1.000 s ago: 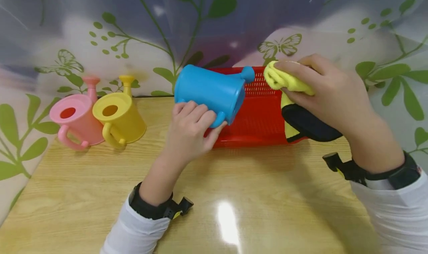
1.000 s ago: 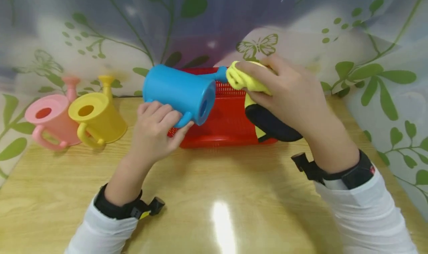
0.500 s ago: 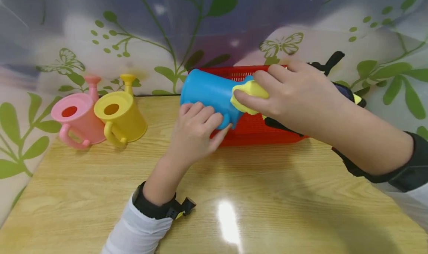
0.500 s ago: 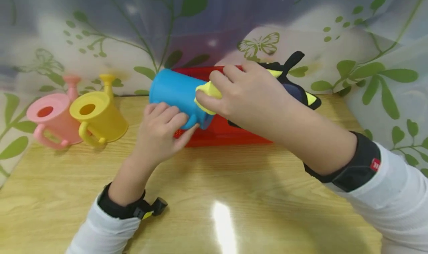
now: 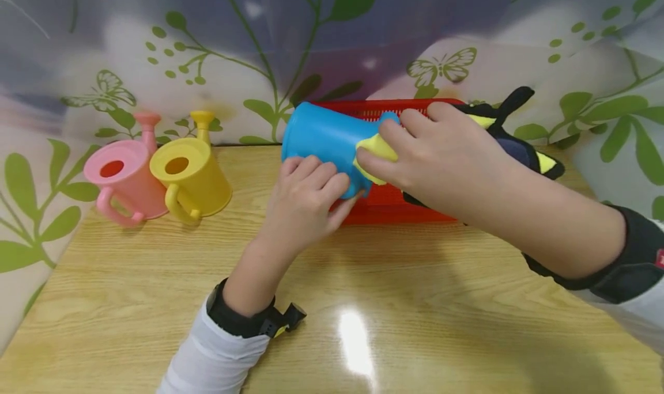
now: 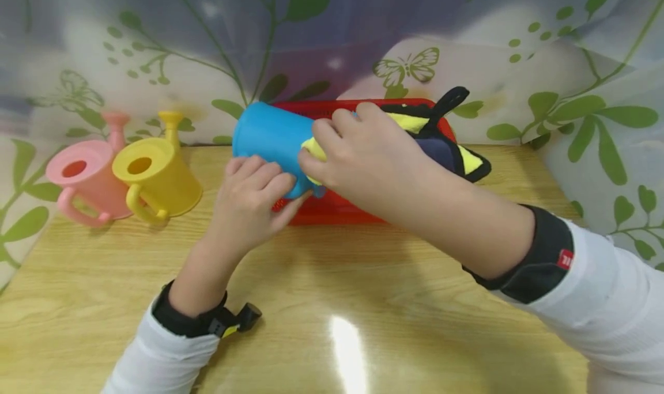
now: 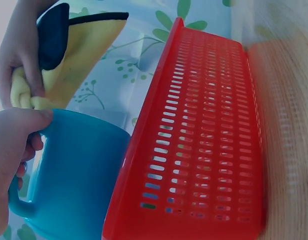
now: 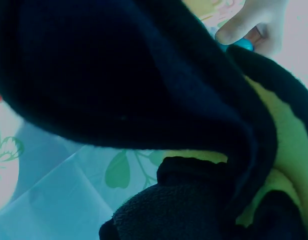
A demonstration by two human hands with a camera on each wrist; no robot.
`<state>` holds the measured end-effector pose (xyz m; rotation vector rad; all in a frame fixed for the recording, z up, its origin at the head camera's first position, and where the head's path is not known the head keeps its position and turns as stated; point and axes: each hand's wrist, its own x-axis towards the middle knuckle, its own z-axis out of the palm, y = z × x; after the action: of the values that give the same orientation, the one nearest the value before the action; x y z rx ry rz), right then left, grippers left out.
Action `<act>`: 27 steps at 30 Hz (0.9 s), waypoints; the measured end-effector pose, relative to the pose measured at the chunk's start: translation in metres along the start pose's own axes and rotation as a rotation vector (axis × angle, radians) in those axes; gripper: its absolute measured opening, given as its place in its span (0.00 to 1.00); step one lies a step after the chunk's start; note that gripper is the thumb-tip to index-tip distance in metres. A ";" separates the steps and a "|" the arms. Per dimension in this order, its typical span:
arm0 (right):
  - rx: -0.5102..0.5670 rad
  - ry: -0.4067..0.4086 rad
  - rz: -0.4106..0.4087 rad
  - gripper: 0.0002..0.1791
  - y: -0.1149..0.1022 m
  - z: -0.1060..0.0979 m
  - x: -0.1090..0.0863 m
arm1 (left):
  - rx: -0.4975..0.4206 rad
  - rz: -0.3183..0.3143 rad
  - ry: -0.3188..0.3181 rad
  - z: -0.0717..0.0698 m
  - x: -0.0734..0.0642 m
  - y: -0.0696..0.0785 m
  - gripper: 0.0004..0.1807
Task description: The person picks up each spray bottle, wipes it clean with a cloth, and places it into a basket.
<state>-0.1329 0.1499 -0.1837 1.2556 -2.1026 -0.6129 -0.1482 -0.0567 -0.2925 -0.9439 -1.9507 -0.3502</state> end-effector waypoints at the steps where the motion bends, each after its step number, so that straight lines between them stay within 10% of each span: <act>1: 0.005 0.003 0.004 0.20 -0.001 0.000 0.002 | 0.005 0.004 0.001 0.000 0.000 0.000 0.13; 10: 0.027 0.055 0.020 0.11 -0.005 0.007 0.027 | 0.018 0.045 0.023 -0.001 0.000 0.001 0.11; 27: 0.060 -0.151 0.051 0.14 -0.001 0.014 0.082 | -0.036 0.092 0.035 0.007 0.002 0.008 0.13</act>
<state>-0.1721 0.0776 -0.1733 1.2173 -2.2851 -0.6444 -0.1473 -0.0459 -0.2954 -1.0405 -1.8674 -0.3470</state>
